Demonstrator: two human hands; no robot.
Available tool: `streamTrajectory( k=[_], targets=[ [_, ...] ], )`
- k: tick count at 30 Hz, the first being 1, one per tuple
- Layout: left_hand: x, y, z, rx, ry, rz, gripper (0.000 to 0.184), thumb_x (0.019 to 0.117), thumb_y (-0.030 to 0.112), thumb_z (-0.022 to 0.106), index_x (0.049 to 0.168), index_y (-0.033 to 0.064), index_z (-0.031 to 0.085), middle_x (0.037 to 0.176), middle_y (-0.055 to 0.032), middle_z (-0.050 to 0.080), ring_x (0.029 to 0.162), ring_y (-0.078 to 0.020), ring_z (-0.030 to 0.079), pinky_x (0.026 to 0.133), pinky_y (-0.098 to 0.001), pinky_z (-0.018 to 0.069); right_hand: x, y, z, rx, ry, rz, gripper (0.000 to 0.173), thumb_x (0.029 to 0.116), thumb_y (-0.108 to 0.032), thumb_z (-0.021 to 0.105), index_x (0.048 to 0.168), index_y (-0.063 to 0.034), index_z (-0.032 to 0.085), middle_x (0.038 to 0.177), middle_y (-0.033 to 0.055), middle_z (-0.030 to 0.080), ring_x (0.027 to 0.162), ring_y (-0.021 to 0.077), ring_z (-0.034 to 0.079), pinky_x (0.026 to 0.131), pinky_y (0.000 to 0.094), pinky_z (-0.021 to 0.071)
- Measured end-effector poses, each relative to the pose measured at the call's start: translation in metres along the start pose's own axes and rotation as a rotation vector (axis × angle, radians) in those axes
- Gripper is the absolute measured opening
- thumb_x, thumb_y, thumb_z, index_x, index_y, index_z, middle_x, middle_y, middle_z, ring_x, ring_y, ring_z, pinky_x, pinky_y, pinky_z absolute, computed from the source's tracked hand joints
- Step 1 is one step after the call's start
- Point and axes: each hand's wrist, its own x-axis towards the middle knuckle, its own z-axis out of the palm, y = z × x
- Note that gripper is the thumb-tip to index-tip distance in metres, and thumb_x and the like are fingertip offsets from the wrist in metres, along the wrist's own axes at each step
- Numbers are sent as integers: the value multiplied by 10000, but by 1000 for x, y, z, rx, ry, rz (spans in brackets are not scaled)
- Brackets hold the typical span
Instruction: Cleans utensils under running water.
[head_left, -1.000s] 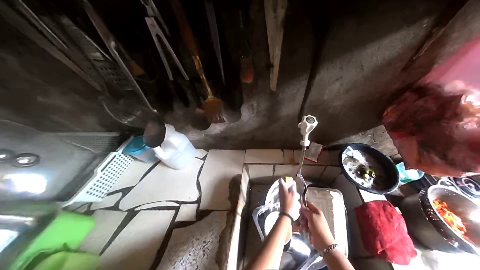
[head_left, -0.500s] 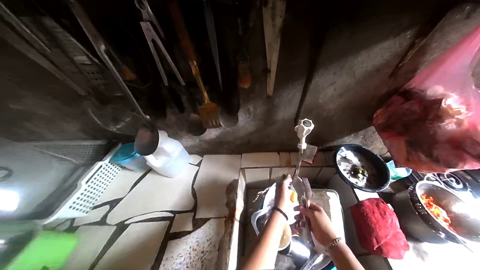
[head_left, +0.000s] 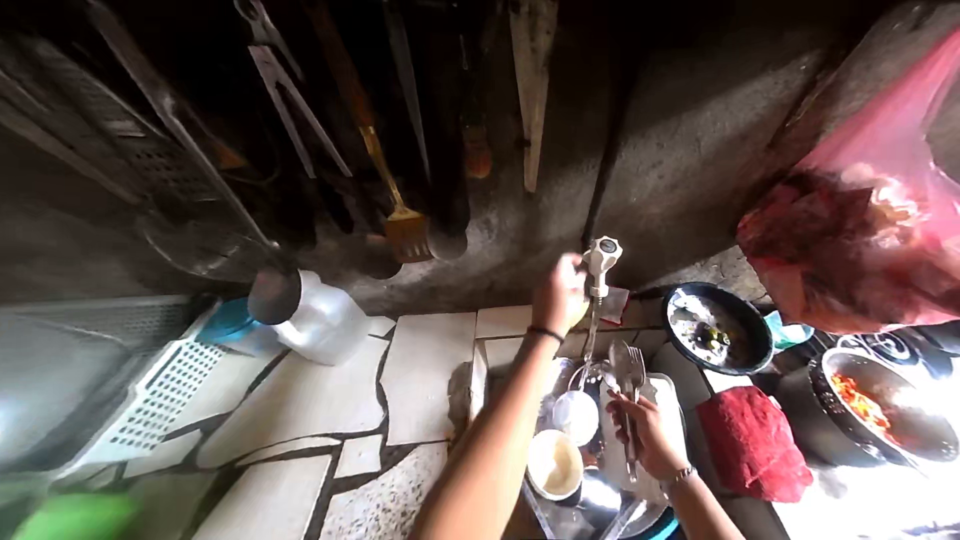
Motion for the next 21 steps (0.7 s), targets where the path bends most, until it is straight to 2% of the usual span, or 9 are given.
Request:
streamTrajectory(
  k=[3,6,8,10,13,15,17,19,21],
  targets=[
    [42,60,-2,370,-196,-10,469,955,361,716,1264,21,625,1114,-197,696,1043,-351,689,900,-567,549,9,-12,0,-36,-8,-23,157,1064,-105,506,1053,14,607,762,62,617,565,113,569,483,250,481],
    [65,81,3,613,-384,-2,298,954,258,694,1083,-11,696,1100,-217,699,1051,-378,685,876,-590,541,5,-23,0,-145,-84,-146,189,1060,-90,514,1191,18,599,754,55,631,531,94,547,461,237,458],
    [78,77,-4,745,-522,209,193,963,181,649,1100,72,730,1099,-173,716,1059,-362,682,873,-613,528,0,-25,-3,-141,-105,-176,307,1056,-80,523,1342,26,561,797,73,670,517,86,537,448,230,441],
    [83,68,-15,769,-609,392,261,956,126,658,1202,170,731,1167,-119,723,1117,-340,670,913,-632,509,-4,-24,-9,-77,-102,-162,212,1060,-82,511,1213,36,598,813,90,691,516,86,548,457,231,455],
    [63,47,-14,400,-387,464,382,909,25,647,1266,145,711,1348,-86,668,1223,-255,644,1039,-530,506,-5,-28,-13,109,-128,-118,191,1082,-94,458,1128,46,578,859,129,701,585,129,618,518,256,520],
    [14,39,15,69,-162,446,390,897,16,635,1285,57,646,1435,-131,583,1208,-273,617,994,-487,519,-9,-34,-6,176,-143,-95,231,1102,-129,398,1109,31,565,864,130,702,583,135,626,511,255,524],
    [-36,25,64,135,-43,362,426,925,301,733,1300,117,651,1468,-116,561,1309,-311,555,1051,-551,475,-20,-42,9,150,-115,-128,249,1098,-127,401,1056,22,596,750,90,668,521,109,574,466,240,483],
    [-66,4,101,226,-5,300,513,858,487,778,1196,108,702,1229,-130,680,1185,-320,625,994,-557,501,-33,-43,22,58,-51,-187,232,1065,-95,416,949,-20,602,576,11,547,436,73,482,413,229,421],
    [-63,-9,107,250,6,293,350,874,363,757,997,38,722,949,-150,717,944,-313,701,874,-512,560,-35,-37,23,-47,-67,-191,180,1068,-89,447,1055,-4,606,629,15,546,457,74,462,423,230,400]
  ],
)
